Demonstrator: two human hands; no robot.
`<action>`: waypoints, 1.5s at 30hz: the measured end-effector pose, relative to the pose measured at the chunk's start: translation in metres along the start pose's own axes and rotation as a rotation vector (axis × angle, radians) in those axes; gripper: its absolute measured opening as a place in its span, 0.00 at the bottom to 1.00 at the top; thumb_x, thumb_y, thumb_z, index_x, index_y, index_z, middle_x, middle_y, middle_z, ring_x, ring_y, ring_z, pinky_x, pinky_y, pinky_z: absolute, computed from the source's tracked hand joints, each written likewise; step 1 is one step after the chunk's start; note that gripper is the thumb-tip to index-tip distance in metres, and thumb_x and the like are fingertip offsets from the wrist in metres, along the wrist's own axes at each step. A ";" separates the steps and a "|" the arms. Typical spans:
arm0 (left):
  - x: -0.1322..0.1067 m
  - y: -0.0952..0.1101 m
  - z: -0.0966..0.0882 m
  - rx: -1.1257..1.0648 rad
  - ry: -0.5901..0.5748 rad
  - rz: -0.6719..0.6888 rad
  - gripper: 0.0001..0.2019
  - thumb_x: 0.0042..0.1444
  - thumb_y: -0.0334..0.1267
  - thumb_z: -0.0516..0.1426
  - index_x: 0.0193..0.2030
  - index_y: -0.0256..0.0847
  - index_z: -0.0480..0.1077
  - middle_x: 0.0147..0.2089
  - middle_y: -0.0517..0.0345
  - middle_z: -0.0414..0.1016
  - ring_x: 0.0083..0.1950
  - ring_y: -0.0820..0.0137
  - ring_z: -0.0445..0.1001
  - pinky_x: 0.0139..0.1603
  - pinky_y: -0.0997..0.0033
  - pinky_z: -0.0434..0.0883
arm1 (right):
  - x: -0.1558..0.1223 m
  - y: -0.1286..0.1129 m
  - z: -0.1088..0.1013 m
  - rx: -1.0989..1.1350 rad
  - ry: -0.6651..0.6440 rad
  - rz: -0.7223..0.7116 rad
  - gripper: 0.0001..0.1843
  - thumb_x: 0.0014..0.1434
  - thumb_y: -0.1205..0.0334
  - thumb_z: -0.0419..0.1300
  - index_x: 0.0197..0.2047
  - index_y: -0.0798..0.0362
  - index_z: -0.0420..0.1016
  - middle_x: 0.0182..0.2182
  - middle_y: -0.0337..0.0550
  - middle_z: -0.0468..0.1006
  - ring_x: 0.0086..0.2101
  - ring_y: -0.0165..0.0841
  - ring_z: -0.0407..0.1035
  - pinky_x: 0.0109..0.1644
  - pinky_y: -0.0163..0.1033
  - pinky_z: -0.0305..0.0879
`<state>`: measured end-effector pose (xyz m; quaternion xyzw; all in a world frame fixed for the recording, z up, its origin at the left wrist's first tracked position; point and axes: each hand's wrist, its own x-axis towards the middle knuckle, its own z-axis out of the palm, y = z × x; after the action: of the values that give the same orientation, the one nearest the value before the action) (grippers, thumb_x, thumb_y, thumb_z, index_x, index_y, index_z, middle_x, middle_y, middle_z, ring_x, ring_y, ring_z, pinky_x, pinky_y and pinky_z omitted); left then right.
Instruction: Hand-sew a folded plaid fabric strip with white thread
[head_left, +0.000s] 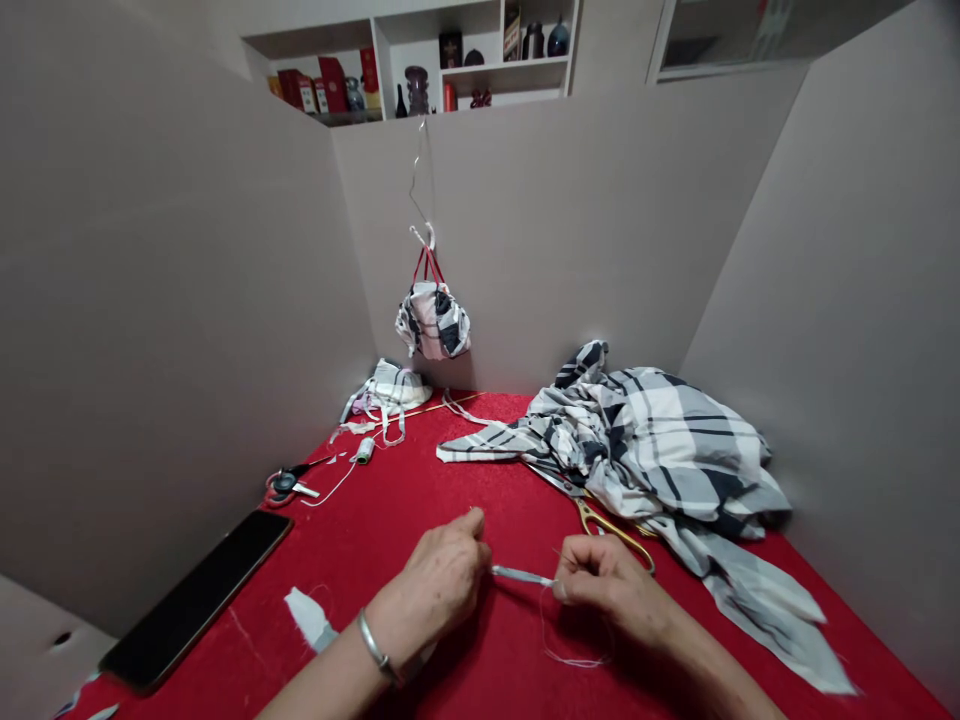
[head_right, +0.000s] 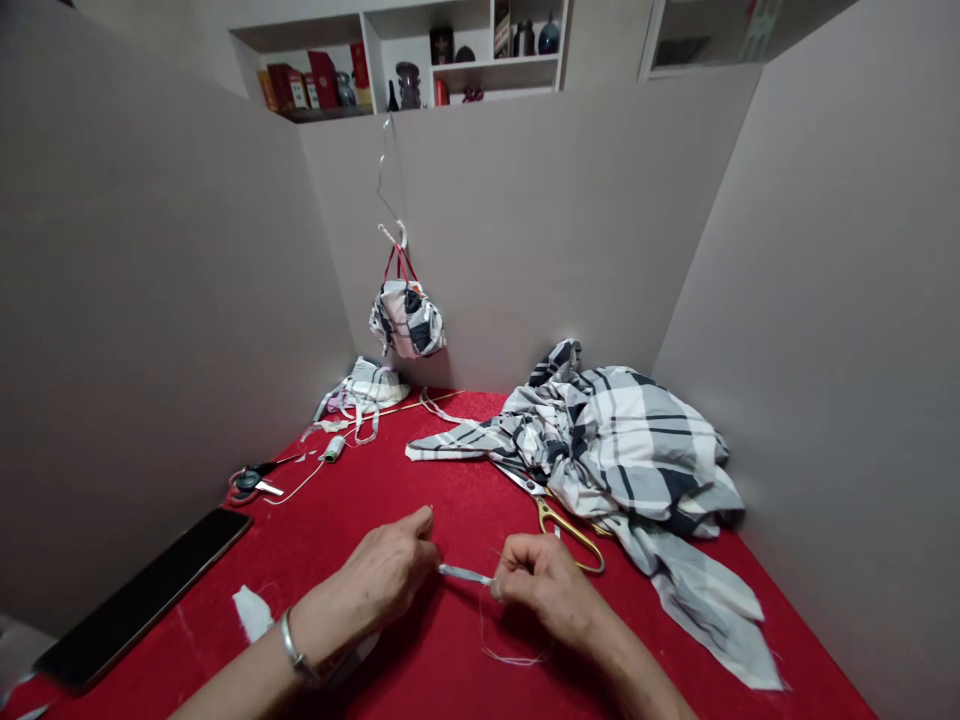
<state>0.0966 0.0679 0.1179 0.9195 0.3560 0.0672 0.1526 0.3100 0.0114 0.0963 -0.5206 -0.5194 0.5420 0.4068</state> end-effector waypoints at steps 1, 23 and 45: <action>0.002 -0.003 0.004 -0.042 -0.012 0.001 0.11 0.54 0.30 0.49 0.28 0.39 0.72 0.36 0.52 0.68 0.33 0.70 0.65 0.33 0.72 0.59 | 0.000 0.000 -0.001 -0.001 0.006 -0.001 0.05 0.40 0.64 0.59 0.18 0.56 0.68 0.14 0.35 0.63 0.18 0.25 0.52 0.21 0.32 0.44; 0.008 -0.009 0.038 -1.046 0.002 -0.212 0.15 0.49 0.45 0.57 0.30 0.32 0.76 0.20 0.63 0.63 0.23 0.78 0.54 0.24 0.77 0.51 | 0.005 0.009 0.002 0.050 0.032 0.046 0.04 0.38 0.65 0.59 0.18 0.57 0.69 0.14 0.35 0.65 0.18 0.24 0.51 0.22 0.31 0.45; 0.020 0.005 -0.026 -0.318 -0.114 0.179 0.04 0.52 0.34 0.58 0.31 0.42 0.74 0.39 0.58 0.66 0.42 0.69 0.64 0.43 0.72 0.60 | 0.000 -0.003 -0.006 0.049 0.027 0.013 0.05 0.39 0.65 0.60 0.17 0.56 0.67 0.13 0.32 0.61 0.17 0.24 0.49 0.21 0.31 0.43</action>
<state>0.1086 0.0842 0.1442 0.9141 0.2483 0.0837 0.3095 0.3157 0.0130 0.0993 -0.5211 -0.4970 0.5503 0.4226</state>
